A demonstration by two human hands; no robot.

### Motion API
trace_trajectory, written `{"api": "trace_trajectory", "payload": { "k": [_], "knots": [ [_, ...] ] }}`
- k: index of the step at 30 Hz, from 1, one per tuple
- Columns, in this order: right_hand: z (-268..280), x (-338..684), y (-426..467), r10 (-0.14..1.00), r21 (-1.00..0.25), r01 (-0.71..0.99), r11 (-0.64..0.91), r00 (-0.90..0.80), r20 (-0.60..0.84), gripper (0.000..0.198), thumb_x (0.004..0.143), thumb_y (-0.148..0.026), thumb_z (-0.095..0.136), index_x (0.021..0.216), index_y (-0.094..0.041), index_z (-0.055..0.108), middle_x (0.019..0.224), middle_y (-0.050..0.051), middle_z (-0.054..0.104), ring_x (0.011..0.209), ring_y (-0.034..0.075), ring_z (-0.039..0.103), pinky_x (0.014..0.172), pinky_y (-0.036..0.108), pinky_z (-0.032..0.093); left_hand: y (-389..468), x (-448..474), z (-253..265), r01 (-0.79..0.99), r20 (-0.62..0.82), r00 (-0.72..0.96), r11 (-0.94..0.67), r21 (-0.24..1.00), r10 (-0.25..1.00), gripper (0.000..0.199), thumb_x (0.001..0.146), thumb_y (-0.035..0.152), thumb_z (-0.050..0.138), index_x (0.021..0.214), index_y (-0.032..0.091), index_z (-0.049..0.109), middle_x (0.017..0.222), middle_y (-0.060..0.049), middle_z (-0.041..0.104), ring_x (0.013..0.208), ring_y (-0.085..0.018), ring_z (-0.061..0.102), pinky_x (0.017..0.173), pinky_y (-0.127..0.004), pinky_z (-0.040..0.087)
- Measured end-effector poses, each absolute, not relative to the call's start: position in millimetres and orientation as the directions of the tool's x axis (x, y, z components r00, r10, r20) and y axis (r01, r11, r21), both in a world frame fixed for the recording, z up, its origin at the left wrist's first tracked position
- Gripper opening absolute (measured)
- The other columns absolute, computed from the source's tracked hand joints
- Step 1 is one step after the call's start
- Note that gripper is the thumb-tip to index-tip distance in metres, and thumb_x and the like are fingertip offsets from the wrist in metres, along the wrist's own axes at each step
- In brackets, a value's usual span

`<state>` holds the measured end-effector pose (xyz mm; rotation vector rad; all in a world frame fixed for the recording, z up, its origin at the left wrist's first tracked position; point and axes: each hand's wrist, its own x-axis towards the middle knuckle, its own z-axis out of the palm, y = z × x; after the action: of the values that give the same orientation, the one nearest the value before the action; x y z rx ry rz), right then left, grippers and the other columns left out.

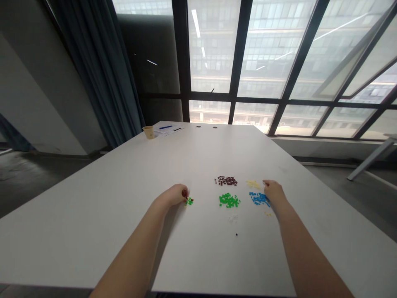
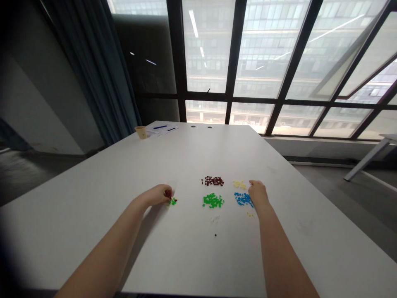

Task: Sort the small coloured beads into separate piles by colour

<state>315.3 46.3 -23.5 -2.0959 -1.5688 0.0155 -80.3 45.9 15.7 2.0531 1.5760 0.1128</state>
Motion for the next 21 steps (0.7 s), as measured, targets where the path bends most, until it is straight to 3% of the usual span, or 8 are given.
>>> {"api": "trace_trajectory", "payload": {
  "k": [5, 11, 16, 21],
  "knots": [
    [-27, 307, 50, 0.922, -0.400, 0.906, -0.141, 0.267, 0.280, 0.033, 0.062, -0.005, 0.044, 0.081, -0.012, 0.069, 0.084, 0.013, 0.067, 0.083, 0.020, 0.059, 0.077, 0.027, 0.042, 45, -82, 18, 0.871, -0.225, 0.324, -0.197, 0.451, 0.919, 0.014, 0.057, 0.015, 0.051, 0.068, 0.015, 0.059, 0.069, -0.003, 0.060, 0.061, -0.014, 0.051, 0.054, -0.022, 0.035],
    [-16, 300, 48, 0.922, -0.418, 0.905, -0.079, 0.226, 0.314, 0.036, 0.065, -0.007, 0.042, 0.091, -0.011, 0.066, 0.093, 0.012, 0.064, 0.086, 0.019, 0.058, 0.080, 0.029, 0.041, 47, -81, 24, 0.768, -0.136, 0.396, -0.247, 0.591, 0.908, 0.017, 0.061, 0.016, 0.047, 0.074, 0.015, 0.058, 0.070, -0.002, 0.060, 0.063, -0.013, 0.053, 0.057, -0.022, 0.039],
    [1, 278, 29, 0.857, -0.547, 0.829, 0.117, 0.194, 0.477, 0.036, 0.066, -0.008, 0.039, 0.091, -0.013, 0.064, 0.091, 0.010, 0.061, 0.084, 0.018, 0.056, 0.078, 0.031, 0.044, 32, -53, 39, 0.558, 0.174, 0.446, -0.425, 0.713, 0.878, 0.015, 0.071, 0.019, 0.044, 0.079, 0.016, 0.057, 0.085, -0.005, 0.059, 0.077, -0.014, 0.055, 0.066, -0.024, 0.044],
    [17, 221, -2, 0.824, -0.578, 0.671, 0.465, -0.090, 0.559, 0.037, 0.066, -0.006, 0.039, 0.091, -0.019, 0.063, 0.087, 0.005, 0.059, 0.084, 0.016, 0.054, 0.077, 0.030, 0.043, 8, -16, 40, 0.469, 0.494, 0.371, -0.618, 0.631, 0.786, 0.023, 0.078, 0.023, 0.046, 0.101, 0.019, 0.048, 0.089, -0.004, 0.058, 0.079, -0.013, 0.054, 0.074, -0.028, 0.045]
  ]
}}
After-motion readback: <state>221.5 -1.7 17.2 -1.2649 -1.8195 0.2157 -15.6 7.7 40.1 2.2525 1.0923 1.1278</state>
